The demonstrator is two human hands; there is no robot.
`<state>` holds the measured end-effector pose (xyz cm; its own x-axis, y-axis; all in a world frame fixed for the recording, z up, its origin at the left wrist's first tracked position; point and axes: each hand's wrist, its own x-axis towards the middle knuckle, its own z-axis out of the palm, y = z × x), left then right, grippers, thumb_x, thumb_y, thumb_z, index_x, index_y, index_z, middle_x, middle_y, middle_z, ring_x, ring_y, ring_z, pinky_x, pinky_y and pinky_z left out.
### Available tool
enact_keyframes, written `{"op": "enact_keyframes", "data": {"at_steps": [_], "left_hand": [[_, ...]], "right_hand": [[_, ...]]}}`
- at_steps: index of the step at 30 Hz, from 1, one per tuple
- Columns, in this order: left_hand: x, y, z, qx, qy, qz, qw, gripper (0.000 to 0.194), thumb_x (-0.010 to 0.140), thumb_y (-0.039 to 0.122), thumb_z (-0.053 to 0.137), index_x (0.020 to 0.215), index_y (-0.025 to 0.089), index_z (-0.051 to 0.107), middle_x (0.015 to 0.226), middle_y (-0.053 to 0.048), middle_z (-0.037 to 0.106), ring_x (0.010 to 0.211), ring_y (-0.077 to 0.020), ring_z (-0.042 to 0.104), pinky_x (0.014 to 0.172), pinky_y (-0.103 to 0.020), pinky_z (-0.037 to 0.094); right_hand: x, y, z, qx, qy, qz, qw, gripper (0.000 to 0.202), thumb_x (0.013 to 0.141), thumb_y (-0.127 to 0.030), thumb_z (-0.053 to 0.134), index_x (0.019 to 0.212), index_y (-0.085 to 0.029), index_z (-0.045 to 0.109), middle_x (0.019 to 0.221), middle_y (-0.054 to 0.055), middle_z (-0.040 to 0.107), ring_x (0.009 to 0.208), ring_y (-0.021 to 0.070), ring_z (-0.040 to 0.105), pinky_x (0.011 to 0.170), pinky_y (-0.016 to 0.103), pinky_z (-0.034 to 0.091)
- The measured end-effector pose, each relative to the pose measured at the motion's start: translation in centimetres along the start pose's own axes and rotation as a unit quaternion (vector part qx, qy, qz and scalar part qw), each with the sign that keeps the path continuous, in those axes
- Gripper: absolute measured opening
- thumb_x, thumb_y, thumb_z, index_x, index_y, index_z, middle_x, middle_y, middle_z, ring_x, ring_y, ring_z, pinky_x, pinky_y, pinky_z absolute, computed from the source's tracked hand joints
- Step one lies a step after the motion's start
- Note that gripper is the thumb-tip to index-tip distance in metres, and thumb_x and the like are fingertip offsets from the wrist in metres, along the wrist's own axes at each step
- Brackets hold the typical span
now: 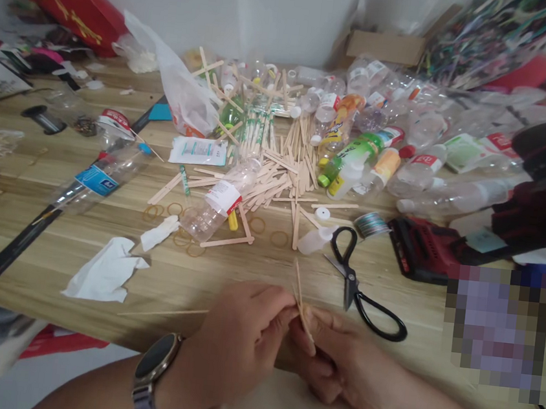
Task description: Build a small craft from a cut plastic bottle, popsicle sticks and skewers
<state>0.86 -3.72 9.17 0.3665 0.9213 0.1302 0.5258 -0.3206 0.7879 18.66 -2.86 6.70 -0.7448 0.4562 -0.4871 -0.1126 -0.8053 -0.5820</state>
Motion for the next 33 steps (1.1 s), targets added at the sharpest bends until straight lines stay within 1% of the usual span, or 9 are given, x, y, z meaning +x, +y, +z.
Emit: {"op": "enact_keyframes", "data": {"at_steps": [5,9,13,15,17,20,22,26,33], "left_hand": [[0.2,0.0,-1.0,-0.095,-0.058,-0.084,0.990,0.021,0.095,0.022,0.048,0.083,0.019,0.065,0.077,0.001,0.068,0.074,-0.0135,0.060,0.068,-0.024,0.040],[0.4,-0.3,-2.2,-0.203,-0.086,-0.131,0.967,0.020,0.095,0.027,0.051,0.083,0.020,0.065,0.074,0.003,0.065,0.069,-0.0109,0.058,0.062,-0.021,0.039],[0.2,-0.6,-3.3,-0.295,-0.121,-0.170,0.932,0.027,0.094,0.040,0.054,0.080,0.018,0.062,0.072,0.002,0.063,0.064,-0.0104,0.052,0.056,-0.021,0.035],[0.1,-0.5,-3.6,-0.338,-0.136,-0.190,0.911,0.031,0.091,0.046,0.056,0.079,0.018,0.060,0.067,0.002,0.061,0.055,-0.0083,0.044,0.050,-0.020,0.029],[0.1,-0.3,-3.8,-0.391,-0.160,-0.222,0.879,0.031,0.089,0.048,0.059,0.078,0.019,0.057,0.060,0.005,0.057,0.046,-0.0065,0.034,0.045,-0.020,0.022],[0.2,0.0,-3.8,-0.457,-0.198,-0.276,0.822,0.030,0.086,0.048,0.063,0.078,0.020,0.055,0.049,0.007,0.051,0.040,-0.0058,0.029,0.041,-0.020,0.018],[0.2,0.1,-3.7,-0.475,-0.213,-0.285,0.805,0.035,0.084,0.053,0.065,0.076,0.020,0.054,0.046,0.008,0.048,0.039,-0.0058,0.032,0.040,-0.019,0.018],[0.2,-0.1,-3.4,-0.495,-0.233,-0.284,0.787,0.051,0.073,0.069,0.068,0.072,0.020,0.052,0.043,0.009,0.044,0.035,-0.0053,0.028,0.036,-0.021,0.015],[0.4,-0.1,-2.9,-0.509,-0.250,-0.266,0.779,0.054,0.071,0.069,0.069,0.057,0.020,0.048,0.036,0.009,0.037,0.032,-0.0047,0.024,0.036,-0.023,0.014]], "right_hand": [[0.2,-0.4,0.0,-0.113,0.064,-0.045,0.991,0.056,0.082,-0.072,0.057,0.070,-0.018,0.046,0.053,-0.007,0.037,0.046,0.0057,0.025,0.042,0.020,0.014],[0.3,-0.8,0.5,-0.170,0.074,-0.099,0.978,0.052,0.089,-0.067,0.051,0.076,-0.017,0.051,0.057,-0.006,0.042,0.049,0.0064,0.029,0.044,0.022,0.017],[0.7,-1.1,1.0,-0.210,0.045,-0.156,0.964,0.048,0.094,-0.062,0.048,0.076,-0.018,0.052,0.054,-0.006,0.041,0.048,0.0068,0.028,0.045,0.023,0.019],[0.9,-1.3,1.2,-0.213,0.035,-0.173,0.961,0.047,0.095,-0.061,0.047,0.075,-0.019,0.050,0.054,-0.007,0.038,0.047,0.0073,0.026,0.045,0.023,0.018],[0.9,-1.6,1.5,-0.235,0.044,-0.194,0.952,0.047,0.094,-0.062,0.048,0.073,-0.019,0.049,0.055,-0.008,0.034,0.049,0.0079,0.024,0.045,0.024,0.018],[0.5,-1.9,1.9,-0.313,0.077,-0.233,0.917,0.052,0.093,-0.066,0.044,0.069,-0.019,0.047,0.059,-0.006,0.034,0.054,0.0094,0.029,0.049,0.024,0.024],[0.1,-2.1,2.2,-0.370,0.100,-0.252,0.889,0.055,0.094,-0.067,0.039,0.068,-0.019,0.045,0.061,-0.004,0.038,0.057,0.0105,0.035,0.052,0.024,0.028],[-0.3,-1.9,2.4,-0.447,0.113,-0.274,0.844,0.052,0.100,-0.060,0.030,0.069,-0.020,0.044,0.062,-0.002,0.045,0.056,0.0109,0.041,0.052,0.025,0.030],[-0.4,-1.4,2.1,-0.556,0.132,-0.331,0.750,0.043,0.105,-0.043,0.024,0.073,-0.022,0.043,0.061,-0.001,0.052,0.054,0.0117,0.047,0.052,0.025,0.030]]}}
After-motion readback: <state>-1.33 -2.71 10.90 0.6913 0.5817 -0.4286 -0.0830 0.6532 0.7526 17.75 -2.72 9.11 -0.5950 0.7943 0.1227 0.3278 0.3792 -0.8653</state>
